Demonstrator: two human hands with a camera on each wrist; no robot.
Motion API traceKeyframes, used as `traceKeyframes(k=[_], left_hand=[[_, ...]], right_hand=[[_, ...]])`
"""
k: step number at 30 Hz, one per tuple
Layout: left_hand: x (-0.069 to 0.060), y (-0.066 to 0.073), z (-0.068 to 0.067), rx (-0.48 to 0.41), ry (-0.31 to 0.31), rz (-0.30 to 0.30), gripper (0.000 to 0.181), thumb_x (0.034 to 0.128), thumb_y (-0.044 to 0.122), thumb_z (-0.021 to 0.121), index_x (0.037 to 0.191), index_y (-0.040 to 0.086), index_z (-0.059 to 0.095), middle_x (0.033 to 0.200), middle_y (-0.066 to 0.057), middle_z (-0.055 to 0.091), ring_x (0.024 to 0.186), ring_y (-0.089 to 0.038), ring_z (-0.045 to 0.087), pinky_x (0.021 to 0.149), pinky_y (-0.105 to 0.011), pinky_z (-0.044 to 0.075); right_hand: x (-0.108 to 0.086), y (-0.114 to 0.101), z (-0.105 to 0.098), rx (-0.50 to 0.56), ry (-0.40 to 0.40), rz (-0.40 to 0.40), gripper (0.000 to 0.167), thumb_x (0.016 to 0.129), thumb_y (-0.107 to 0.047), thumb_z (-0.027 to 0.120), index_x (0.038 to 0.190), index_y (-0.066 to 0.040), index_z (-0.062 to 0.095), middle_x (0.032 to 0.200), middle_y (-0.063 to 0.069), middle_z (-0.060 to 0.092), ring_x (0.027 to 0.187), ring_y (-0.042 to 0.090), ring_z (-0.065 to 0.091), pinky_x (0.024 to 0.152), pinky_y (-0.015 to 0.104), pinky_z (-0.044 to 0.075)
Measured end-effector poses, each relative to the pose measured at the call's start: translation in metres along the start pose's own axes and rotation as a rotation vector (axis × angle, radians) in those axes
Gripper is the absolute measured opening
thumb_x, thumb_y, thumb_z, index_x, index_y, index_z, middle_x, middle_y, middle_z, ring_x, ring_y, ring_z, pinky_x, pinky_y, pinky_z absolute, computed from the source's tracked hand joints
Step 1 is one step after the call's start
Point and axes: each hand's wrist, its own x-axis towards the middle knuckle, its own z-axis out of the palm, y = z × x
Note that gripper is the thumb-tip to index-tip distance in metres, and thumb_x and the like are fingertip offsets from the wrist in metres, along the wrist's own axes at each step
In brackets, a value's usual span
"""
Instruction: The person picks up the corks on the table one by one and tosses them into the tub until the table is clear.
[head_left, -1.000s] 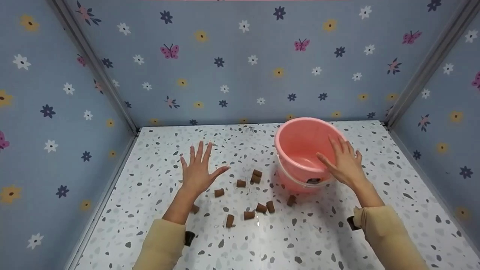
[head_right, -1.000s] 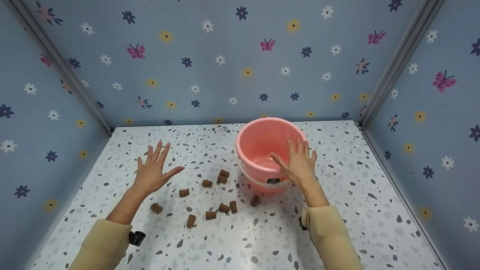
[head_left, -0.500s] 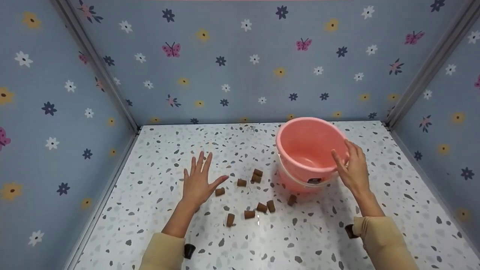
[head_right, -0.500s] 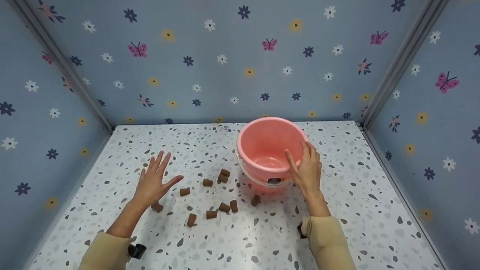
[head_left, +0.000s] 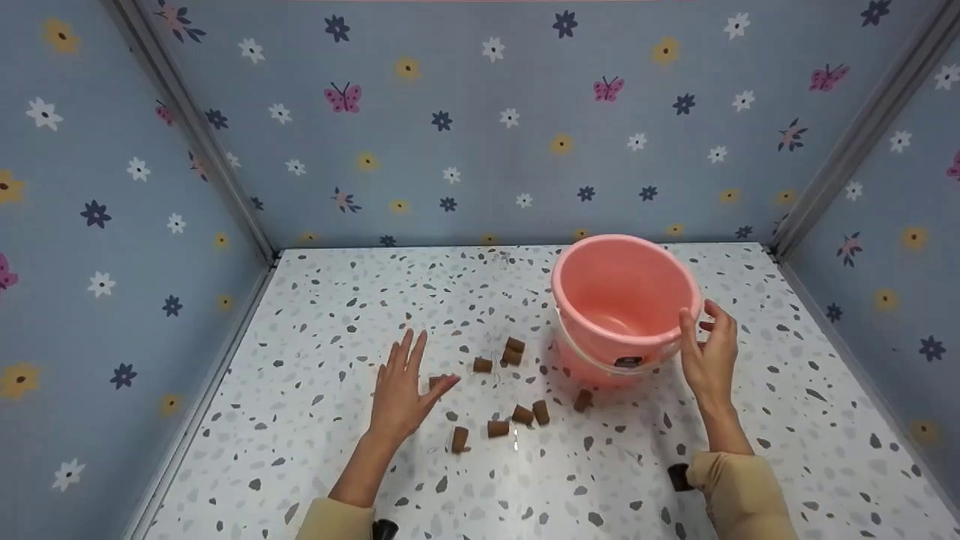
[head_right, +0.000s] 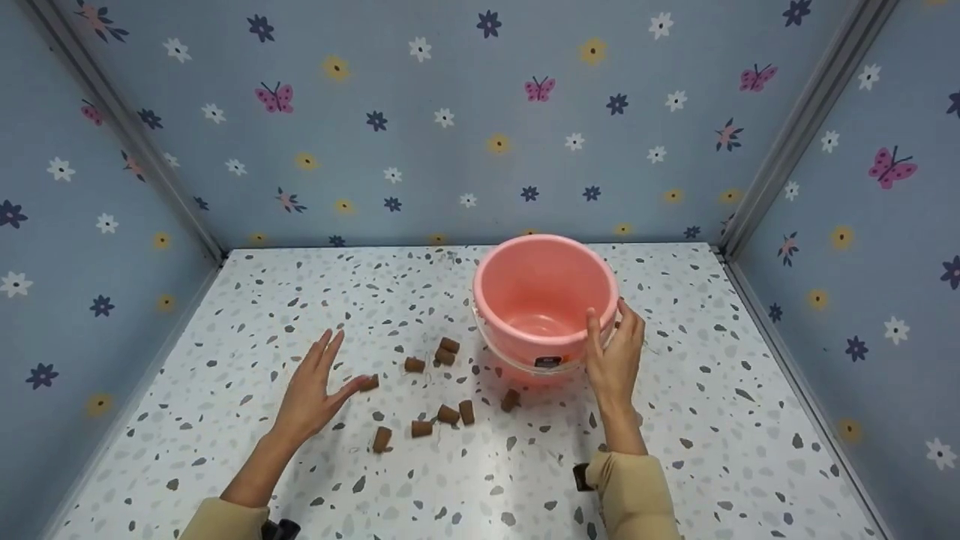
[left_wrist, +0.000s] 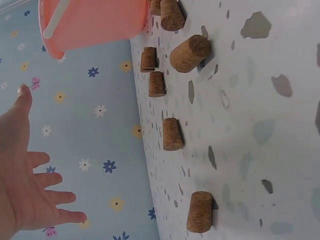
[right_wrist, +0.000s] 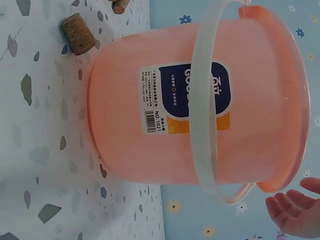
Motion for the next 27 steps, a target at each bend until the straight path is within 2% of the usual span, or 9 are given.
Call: traceKeyframes(k=[3,8,10,12,13,18,20,24,27], left_hand=[[-0.006,-0.002,0.006,-0.019,0.016,0.019,0.084,0.0759,0.06,0.053,0.139,0.011,0.027,0.141,-0.014,0.025,0.125,-0.039,0.024,0.094,-0.056,0.024],[-0.017,-0.005,0.015,-0.072,0.016,0.005,0.086,0.0737,0.061,0.055,0.138,0.012,0.03,0.14,-0.014,0.028,0.124,-0.033,0.03,0.092,-0.052,0.03],[-0.021,-0.005,0.017,-0.103,0.013,-0.009,0.086,0.0727,0.062,0.056,0.138,0.013,0.03,0.139,-0.013,0.029,0.124,-0.032,0.03,0.092,-0.052,0.031],[-0.024,-0.006,0.02,-0.133,0.007,-0.015,0.087,0.0717,0.062,0.057,0.138,0.013,0.03,0.138,-0.012,0.031,0.123,-0.032,0.031,0.091,-0.051,0.032],[-0.026,-0.007,0.021,-0.153,0.006,-0.014,0.087,0.0712,0.061,0.058,0.138,0.013,0.031,0.138,-0.013,0.031,0.123,-0.032,0.031,0.092,-0.051,0.032],[-0.034,-0.01,0.03,-0.226,-0.013,-0.003,0.091,0.0672,0.056,0.066,0.137,0.01,0.031,0.133,-0.015,0.034,0.12,-0.032,0.035,0.093,-0.046,0.033],[-0.037,-0.011,0.033,-0.246,-0.025,-0.006,0.092,0.0657,0.052,0.069,0.137,0.01,0.031,0.132,-0.016,0.035,0.119,-0.032,0.036,0.092,-0.046,0.034],[-0.042,-0.014,0.039,-0.293,-0.059,-0.022,0.092,0.0639,0.043,0.075,0.137,0.009,0.03,0.13,-0.014,0.038,0.119,-0.031,0.037,0.091,-0.043,0.037],[-0.045,-0.017,0.042,-0.336,-0.087,-0.023,0.093,0.0637,0.039,0.076,0.137,0.007,0.03,0.128,-0.015,0.04,0.116,-0.031,0.04,0.088,-0.042,0.039]], right_hand=[[0.005,0.031,0.007,0.074,0.027,0.067,0.053,0.087,-0.032,0.054,0.126,0.001,0.04,0.116,0.018,0.045,0.092,0.03,0.048,0.07,0.033,0.039],[0.022,0.13,0.033,0.142,0.056,0.203,0.056,0.083,-0.047,0.054,0.128,-0.018,0.038,0.11,0.007,0.05,0.083,0.017,0.055,0.05,0.028,0.046],[0.025,0.159,0.043,0.167,0.046,0.257,0.058,0.081,-0.053,0.052,0.128,-0.022,0.036,0.11,0.005,0.051,0.08,0.016,0.057,0.046,0.029,0.047],[0.027,0.179,0.051,0.247,0.029,0.307,0.06,0.079,-0.054,0.053,0.128,-0.023,0.036,0.11,0.008,0.052,0.08,0.019,0.06,0.051,0.029,0.049],[0.025,0.174,0.048,0.324,-0.001,0.342,0.057,0.082,-0.052,0.051,0.128,-0.021,0.036,0.11,0.009,0.052,0.08,0.019,0.06,0.056,0.029,0.05],[0.02,0.173,0.053,0.543,-0.015,0.482,0.061,0.079,-0.051,0.056,0.125,-0.016,0.038,0.108,0.013,0.054,0.082,0.027,0.062,0.06,0.035,0.051],[0.021,0.18,0.058,0.585,0.001,0.503,0.065,0.075,-0.053,0.059,0.124,-0.015,0.038,0.106,0.013,0.054,0.083,0.029,0.061,0.06,0.038,0.051],[0.018,0.174,0.06,0.726,-0.004,0.524,0.064,0.076,-0.047,0.063,0.122,-0.011,0.039,0.105,0.016,0.053,0.083,0.033,0.061,0.062,0.041,0.05],[0.016,0.171,0.06,0.776,-0.009,0.538,0.061,0.076,-0.045,0.064,0.121,-0.011,0.041,0.107,0.016,0.052,0.085,0.033,0.06,0.063,0.041,0.05]])
